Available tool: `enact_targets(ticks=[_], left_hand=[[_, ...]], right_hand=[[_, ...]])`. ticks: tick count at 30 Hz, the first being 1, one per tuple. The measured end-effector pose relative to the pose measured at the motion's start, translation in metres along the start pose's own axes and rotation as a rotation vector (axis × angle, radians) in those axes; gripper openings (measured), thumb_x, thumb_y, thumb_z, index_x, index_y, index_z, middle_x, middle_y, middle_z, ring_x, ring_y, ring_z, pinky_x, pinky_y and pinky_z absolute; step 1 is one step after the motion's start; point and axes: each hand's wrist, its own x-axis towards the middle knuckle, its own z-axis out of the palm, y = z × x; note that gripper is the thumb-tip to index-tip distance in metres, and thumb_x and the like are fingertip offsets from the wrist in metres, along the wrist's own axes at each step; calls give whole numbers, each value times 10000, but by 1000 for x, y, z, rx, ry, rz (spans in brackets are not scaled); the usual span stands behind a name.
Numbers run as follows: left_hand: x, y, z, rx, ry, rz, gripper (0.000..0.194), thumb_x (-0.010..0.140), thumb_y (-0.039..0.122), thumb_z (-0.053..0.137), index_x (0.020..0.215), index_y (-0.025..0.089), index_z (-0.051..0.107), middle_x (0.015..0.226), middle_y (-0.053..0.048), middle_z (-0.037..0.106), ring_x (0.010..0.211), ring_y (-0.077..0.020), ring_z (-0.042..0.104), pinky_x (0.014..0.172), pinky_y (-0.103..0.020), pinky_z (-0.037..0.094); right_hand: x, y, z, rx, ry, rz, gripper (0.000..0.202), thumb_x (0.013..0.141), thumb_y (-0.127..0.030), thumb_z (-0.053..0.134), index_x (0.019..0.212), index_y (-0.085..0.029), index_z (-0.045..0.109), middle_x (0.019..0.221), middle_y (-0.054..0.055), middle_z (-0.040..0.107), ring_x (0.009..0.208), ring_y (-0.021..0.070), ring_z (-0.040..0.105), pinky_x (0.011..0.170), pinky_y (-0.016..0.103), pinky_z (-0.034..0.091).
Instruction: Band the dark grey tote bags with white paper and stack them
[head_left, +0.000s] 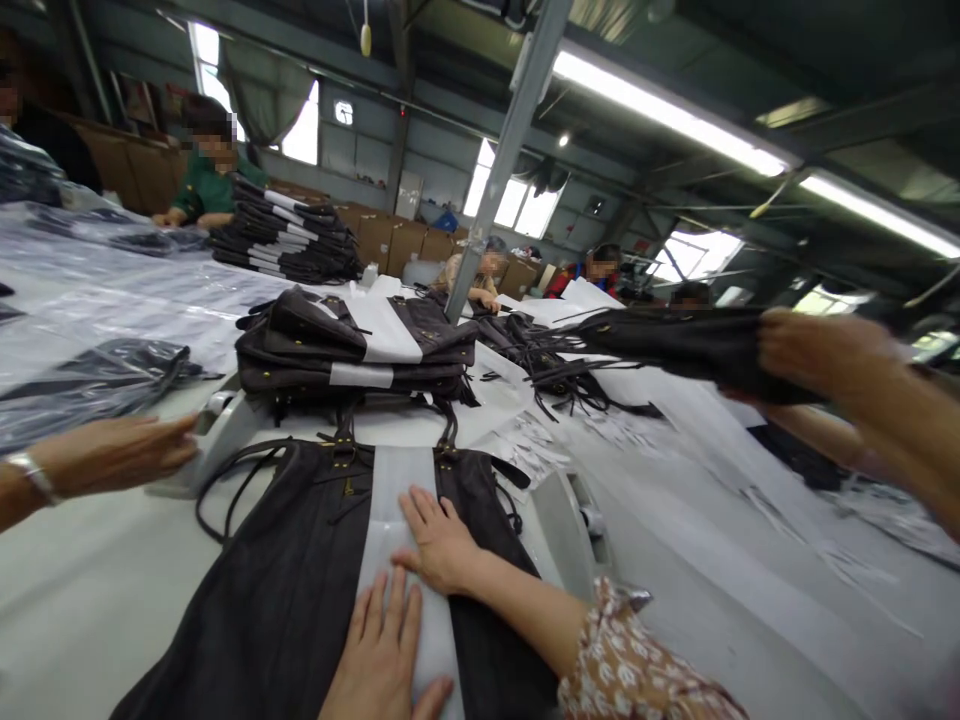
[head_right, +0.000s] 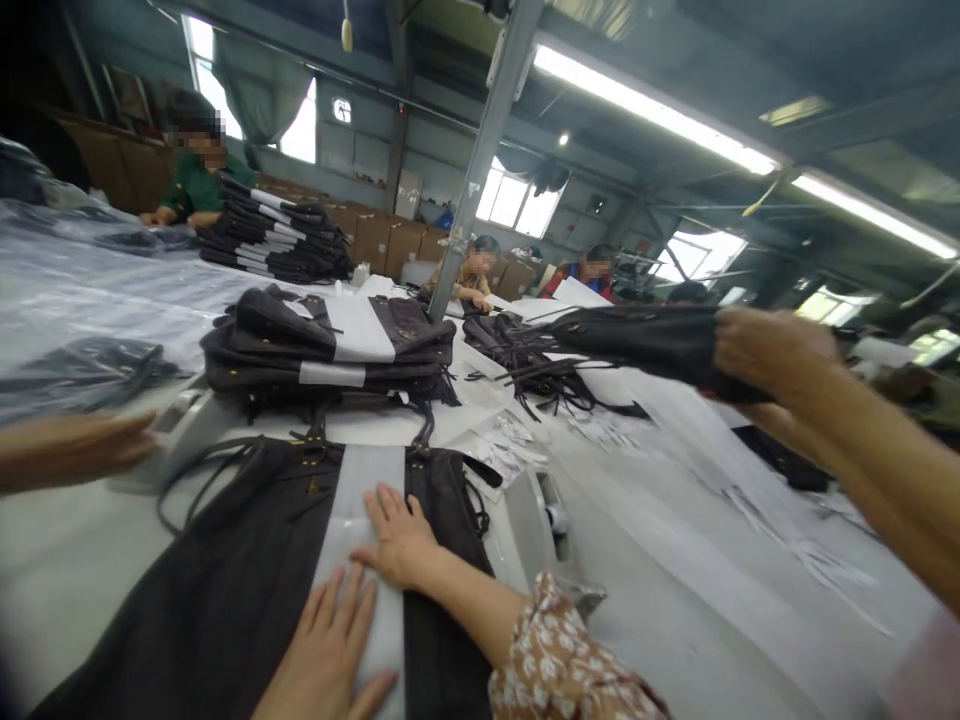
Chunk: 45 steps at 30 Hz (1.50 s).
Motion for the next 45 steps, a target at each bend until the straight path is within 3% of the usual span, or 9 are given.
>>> enact_targets(ticks=[5,9,12,16,22,27,32,38,45], left_hand=[[1,0,0,83,-4,13,842,773,735,374,1375,148,423,1466,-180,286,1352,-424,229,1079,-570,266],[2,-4,3,160,-41,14,840,769,749,357,1352,152,454,1443,-172,330,1330,-408,290,1053,-548,324],[-2,-9,12,187,-54,22,817,770,733,380,1334,150,483,1432,-169,352,1320,-401,322,1043,-550,331],[12,-3,-2,151,112,-22,811,779,701,382,1297,95,531,1411,-190,406,1321,-399,335,1038,-552,323],[135,53,-59,-284,105,-221,644,868,572,340,1278,103,505,937,-106,715,911,-254,665,812,-353,484],[229,71,-45,-309,32,-249,372,731,331,588,999,80,644,1019,-167,690,970,-272,636,802,-298,452],[234,49,-29,-434,50,-316,326,699,190,520,979,114,669,902,-96,726,854,-220,668,756,-271,473],[221,37,-6,-645,159,-387,391,715,298,539,1043,119,655,881,-62,734,844,-214,676,782,-289,506],[219,41,14,-901,284,-441,396,741,270,587,1106,125,640,956,-81,727,871,-198,675,811,-292,521]], right_hand=[[-14,14,-28,297,-18,-21,696,881,-497,466,1437,-118,287,1471,177,322,1347,285,317,1077,450,291],[-65,56,-61,528,420,96,411,945,-352,341,1264,-192,544,1246,71,605,1140,195,554,981,320,408],[-113,89,-45,593,629,301,362,911,-267,372,1151,-181,629,1138,76,664,1063,215,599,947,360,442],[-141,101,1,649,603,347,355,821,-165,449,1103,-167,664,1109,96,678,1062,248,608,954,400,443],[-134,90,15,744,491,95,414,803,-183,489,1192,-262,606,1154,14,657,1078,209,593,933,336,456],[-116,101,14,785,534,212,398,859,-219,417,1222,-226,580,1074,50,682,982,215,630,879,342,484],[-75,115,28,750,671,352,492,864,-143,339,1347,-149,428,1317,106,542,1212,200,499,1028,341,390],[-43,116,56,367,488,209,668,785,-155,477,1421,-80,286,1454,176,355,1304,274,373,1049,431,346],[-43,120,49,284,609,287,371,895,-250,422,1253,-183,492,1227,101,560,1126,239,484,925,400,404]])
